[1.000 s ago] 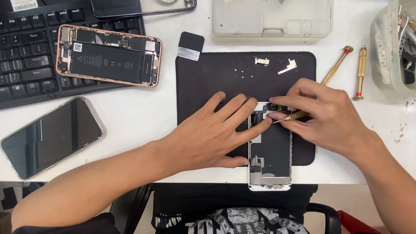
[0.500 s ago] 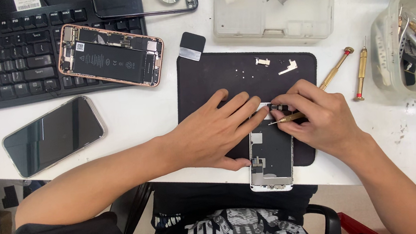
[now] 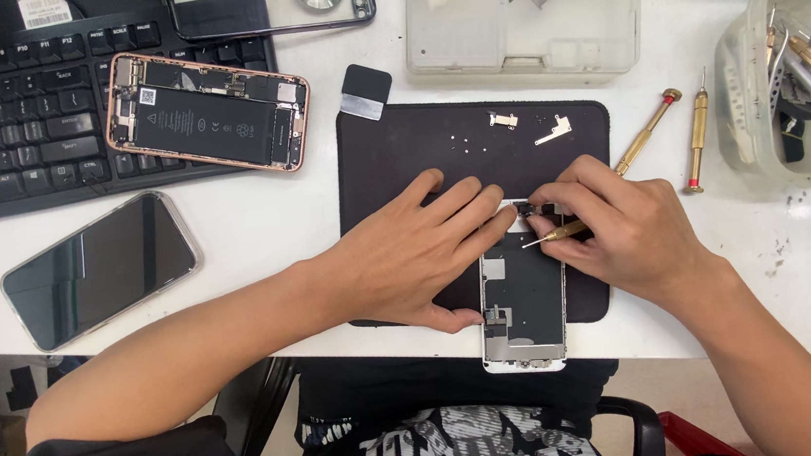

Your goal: The person disassembles a smartphone, removes internal components, and searches through a parts bin to find a replacement. They then install the new component and reassemble the device using a screwdriver and a prying tool.

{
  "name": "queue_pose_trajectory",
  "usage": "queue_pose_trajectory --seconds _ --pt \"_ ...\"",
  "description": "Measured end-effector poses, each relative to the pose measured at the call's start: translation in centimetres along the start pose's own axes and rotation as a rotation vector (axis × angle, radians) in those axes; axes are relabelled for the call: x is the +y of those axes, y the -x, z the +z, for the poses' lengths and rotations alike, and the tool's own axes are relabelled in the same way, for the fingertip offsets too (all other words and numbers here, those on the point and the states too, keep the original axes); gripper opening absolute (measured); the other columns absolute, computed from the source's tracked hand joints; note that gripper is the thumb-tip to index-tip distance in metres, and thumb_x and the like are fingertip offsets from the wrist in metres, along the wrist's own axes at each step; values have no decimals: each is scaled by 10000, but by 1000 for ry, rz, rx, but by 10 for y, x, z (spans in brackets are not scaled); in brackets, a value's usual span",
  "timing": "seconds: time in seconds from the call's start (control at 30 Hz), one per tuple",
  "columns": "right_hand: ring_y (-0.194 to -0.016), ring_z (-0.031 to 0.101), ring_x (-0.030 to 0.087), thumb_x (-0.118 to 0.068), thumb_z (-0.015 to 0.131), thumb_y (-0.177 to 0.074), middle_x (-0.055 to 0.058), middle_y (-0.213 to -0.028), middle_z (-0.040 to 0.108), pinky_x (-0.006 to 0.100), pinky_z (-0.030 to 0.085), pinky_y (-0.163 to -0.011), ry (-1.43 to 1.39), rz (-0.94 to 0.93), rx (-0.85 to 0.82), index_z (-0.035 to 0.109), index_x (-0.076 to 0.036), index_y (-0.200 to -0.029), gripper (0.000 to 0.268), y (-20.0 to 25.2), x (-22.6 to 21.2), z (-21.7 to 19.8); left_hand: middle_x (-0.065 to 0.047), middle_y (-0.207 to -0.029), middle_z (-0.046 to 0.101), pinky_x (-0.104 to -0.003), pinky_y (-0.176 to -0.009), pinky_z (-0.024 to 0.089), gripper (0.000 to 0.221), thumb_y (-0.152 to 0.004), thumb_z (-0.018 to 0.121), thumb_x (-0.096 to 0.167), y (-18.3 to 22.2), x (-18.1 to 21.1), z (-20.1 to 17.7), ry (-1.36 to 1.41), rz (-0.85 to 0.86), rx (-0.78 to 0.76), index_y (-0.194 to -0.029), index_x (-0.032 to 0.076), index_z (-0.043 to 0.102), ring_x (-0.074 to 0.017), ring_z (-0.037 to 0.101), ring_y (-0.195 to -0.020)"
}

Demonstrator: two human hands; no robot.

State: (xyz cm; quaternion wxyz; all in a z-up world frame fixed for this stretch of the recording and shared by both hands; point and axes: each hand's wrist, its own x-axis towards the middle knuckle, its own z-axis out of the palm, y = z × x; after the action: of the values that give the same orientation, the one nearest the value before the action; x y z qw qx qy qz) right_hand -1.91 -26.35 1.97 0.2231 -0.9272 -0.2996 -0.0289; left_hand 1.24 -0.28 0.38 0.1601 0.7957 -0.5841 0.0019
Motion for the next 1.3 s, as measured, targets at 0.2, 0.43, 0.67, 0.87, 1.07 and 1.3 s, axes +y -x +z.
queue_pose_trajectory --seconds 0.2,0.43,0.67,0.87,1.07,1.3 --pt "-653 650 103 -98 836 -823 29 -890 626 250 504 -515 -43 40 6 708 -23 -991 224 13 5 -14 -216 -1317 539 -523 -979 443 1014 -818 604 785 3 0 4 -1 -5 13 -1365 -66 532 -345 511 -1223" --pt "-617 438 45 -73 767 -916 38 -855 590 209 349 -534 -1285 530 120 706 43 -988 149 72 -12 -22 -231 -1328 543 -514 -971 444 1004 -802 650 730 1 6 -10 107 -61 73 -1425 -47 522 -366 531 -1186" --pt "-491 295 32 -210 765 -955 25 -811 486 226 228 -400 -2148 806 105 647 59 -1074 316 93 -48 18 -93 -1239 673 -367 -937 530 536 -939 849 310 8 76 -34 564 -212 511 -1339 26 634 -241 671 -1105" --pt "-473 248 35 -255 742 -987 -22 -728 436 229 208 -412 -2345 787 167 585 -17 -1042 290 108 -81 36 -71 -1086 688 -336 -802 544 403 -890 906 174 4 105 -15 584 -256 772 -1211 28 711 -218 694 -957" --pt "-446 222 32 -280 723 -1001 -53 -733 437 231 208 -407 -2403 778 178 534 -76 -984 279 114 -96 46 -72 -1025 665 -334 -734 543 367 -859 906 119 4 114 -6 627 -268 826 -1170 19 738 -209 687 -873" --pt "-442 229 27 -315 695 -1001 -40 -750 461 223 212 -400 -2334 804 213 559 -33 -1029 314 117 -107 45 -81 -1035 655 -293 -680 579 352 -885 899 83 7 119 -3 679 -239 845 -1181 -3 729 -207 698 -868"
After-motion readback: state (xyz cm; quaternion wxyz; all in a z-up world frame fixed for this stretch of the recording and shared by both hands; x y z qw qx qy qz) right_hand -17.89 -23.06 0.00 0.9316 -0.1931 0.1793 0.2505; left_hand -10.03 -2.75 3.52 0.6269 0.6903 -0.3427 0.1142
